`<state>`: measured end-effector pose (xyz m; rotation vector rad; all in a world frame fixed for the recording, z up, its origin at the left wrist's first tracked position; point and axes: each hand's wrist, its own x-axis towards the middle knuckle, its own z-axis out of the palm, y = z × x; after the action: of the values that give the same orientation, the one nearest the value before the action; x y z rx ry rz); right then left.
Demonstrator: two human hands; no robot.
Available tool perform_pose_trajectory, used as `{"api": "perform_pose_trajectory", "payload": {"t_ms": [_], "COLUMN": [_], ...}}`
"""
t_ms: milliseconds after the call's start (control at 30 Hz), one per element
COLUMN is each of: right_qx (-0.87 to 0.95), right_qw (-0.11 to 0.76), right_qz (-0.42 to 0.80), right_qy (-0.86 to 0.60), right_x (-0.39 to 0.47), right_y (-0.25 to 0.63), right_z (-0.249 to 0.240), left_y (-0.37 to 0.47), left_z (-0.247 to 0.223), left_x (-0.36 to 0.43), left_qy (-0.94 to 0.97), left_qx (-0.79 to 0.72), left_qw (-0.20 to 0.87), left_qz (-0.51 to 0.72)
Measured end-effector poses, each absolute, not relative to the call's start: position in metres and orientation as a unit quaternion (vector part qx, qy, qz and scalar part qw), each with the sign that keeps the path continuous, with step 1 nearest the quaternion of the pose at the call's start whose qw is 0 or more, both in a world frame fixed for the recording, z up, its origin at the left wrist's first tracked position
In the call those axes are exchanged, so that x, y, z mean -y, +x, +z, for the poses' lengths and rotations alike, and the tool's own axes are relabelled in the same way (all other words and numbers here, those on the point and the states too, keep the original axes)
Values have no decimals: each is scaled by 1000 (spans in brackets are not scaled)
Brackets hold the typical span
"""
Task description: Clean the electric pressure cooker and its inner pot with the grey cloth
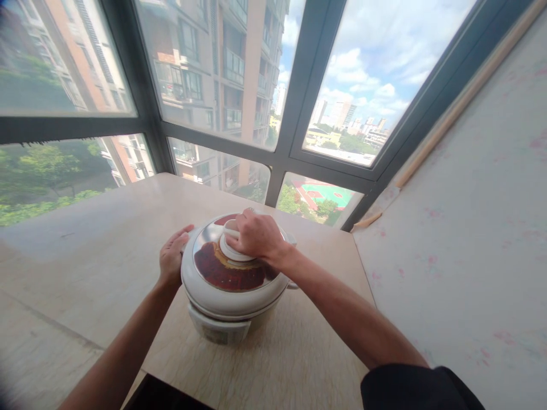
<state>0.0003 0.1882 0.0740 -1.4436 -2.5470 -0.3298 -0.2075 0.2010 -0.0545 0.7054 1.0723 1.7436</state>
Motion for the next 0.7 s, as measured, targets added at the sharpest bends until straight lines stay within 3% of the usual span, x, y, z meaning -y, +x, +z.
{"api": "perform_pose_trajectory", "payload": {"t_ms": [233, 700], "right_qx": [860, 763], "right_qw": [76, 69], "right_qz": [-105, -61], "right_qy": [-494, -640], "right_x": [-186, -168], "right_y": [-2, -31], "right_z": [78, 88], "left_y": [-209, -202], "left_z": [-54, -53], "left_x": [-197, -201], "left_qy": [291, 283], "left_qx": [-439, -474], "left_qw": [464, 416], "left_qz": [712, 723]}}
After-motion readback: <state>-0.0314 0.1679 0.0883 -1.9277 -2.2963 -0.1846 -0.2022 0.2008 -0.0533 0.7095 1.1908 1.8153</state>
